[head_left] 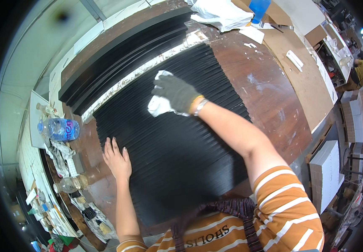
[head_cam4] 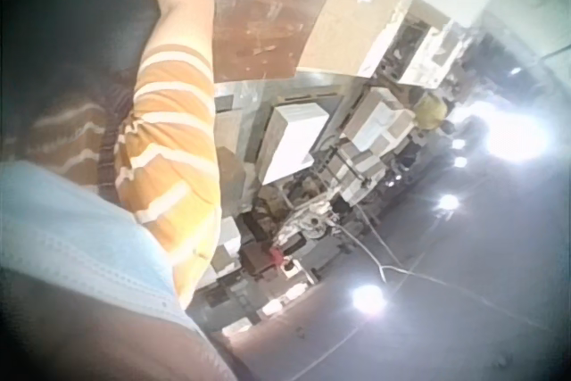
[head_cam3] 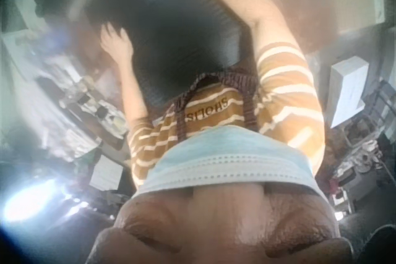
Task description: The person wipes a stack of black ribbed plastic panels on a wooden workbench using a white cloth and a yellow sponge. They repeatedly flip and reposition the panels to clean different sides and edges, then stack them back on the table.
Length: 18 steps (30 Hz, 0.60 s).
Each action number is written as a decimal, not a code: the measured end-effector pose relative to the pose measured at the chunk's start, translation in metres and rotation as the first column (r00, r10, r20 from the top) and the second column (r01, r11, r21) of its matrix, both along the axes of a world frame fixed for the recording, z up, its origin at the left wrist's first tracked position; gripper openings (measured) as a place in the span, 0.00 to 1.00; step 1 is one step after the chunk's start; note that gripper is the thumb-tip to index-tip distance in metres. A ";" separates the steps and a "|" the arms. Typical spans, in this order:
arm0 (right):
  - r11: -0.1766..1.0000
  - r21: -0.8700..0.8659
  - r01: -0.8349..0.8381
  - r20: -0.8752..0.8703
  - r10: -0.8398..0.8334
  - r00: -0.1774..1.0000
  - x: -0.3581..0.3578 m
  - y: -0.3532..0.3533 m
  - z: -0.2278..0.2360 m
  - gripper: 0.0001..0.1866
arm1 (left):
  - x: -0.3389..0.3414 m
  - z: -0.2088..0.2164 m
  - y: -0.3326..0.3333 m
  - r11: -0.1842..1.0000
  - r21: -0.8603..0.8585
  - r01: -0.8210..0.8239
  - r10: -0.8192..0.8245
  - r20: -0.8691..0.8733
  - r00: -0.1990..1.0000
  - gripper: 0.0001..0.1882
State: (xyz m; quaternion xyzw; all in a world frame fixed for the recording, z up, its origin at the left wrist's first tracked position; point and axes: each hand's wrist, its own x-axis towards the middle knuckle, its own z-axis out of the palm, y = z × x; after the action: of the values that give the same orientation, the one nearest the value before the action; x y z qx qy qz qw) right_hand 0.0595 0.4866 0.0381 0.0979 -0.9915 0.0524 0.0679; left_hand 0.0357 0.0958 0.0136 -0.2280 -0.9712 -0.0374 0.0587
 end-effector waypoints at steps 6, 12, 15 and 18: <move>0.562 -0.401 0.723 0.181 -0.725 0.664 0.076 0.187 0.025 0.25 | -0.022 0.027 0.006 0.991 -0.119 -0.057 0.078 0.178 0.981 0.32; 0.874 -0.438 0.208 -0.066 -0.262 0.963 -0.011 0.100 0.030 0.42 | -0.113 0.028 0.105 0.998 0.058 0.026 -0.028 0.023 0.999 0.33; 0.990 -0.050 -0.133 -0.268 0.115 0.957 -0.060 0.034 -0.019 0.37 | -0.130 0.012 0.122 0.997 -0.075 -0.010 0.018 0.107 0.994 0.34; 0.977 -0.213 -0.002 -0.186 -0.038 0.982 -0.046 0.089 -0.046 0.32 | -0.129 0.002 0.118 0.999 -0.047 0.011 -0.009 0.053 0.999 0.33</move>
State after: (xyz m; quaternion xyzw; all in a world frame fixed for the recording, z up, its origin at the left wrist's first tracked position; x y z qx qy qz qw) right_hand 0.0135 0.5758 -0.0079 0.0857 -0.9701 0.1477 0.1723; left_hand -0.0938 0.2138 0.0154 -0.2331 -0.9718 -0.0209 0.0275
